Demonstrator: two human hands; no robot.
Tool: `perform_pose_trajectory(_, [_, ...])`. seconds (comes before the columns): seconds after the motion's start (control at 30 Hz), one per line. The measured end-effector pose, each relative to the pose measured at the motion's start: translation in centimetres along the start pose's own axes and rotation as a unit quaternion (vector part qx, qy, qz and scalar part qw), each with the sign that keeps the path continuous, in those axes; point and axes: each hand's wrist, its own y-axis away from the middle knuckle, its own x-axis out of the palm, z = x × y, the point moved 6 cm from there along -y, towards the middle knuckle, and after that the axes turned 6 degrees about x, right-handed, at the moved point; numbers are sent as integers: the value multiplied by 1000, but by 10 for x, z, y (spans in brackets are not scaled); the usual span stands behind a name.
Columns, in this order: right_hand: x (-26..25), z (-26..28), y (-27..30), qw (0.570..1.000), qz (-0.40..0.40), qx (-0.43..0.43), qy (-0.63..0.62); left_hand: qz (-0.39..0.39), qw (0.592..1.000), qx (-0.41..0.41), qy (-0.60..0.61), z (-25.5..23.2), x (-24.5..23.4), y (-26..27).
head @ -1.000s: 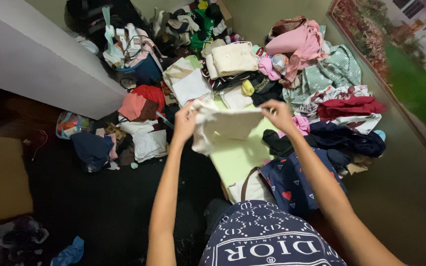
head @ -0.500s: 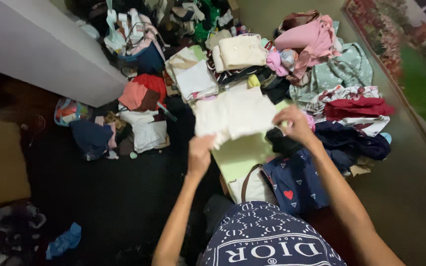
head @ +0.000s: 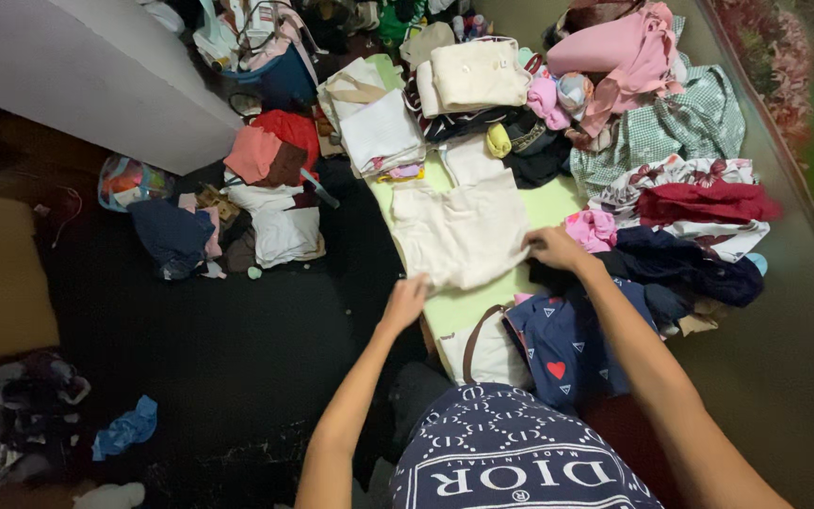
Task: The person folds various small items of clothing, including shirts, pants, and a small yellow garment, by hand on a table.
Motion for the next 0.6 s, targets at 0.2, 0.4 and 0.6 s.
perform_pose_trajectory(0.2, [-19, 4, -43, 990, -45, 10, -132, -144, 988, -19, 51, 39, -20, -61])
perform_pose_trajectory(0.4, [-7, 1, -55, 989, -145, 9, -37, -128, 990, -45, 45, 46, -22, -71])
perform_pose_trajectory(0.6, [-20, -1, -30, 969, -242, 39, 20, -78, 996, 48, 9, 19, -38, -30])
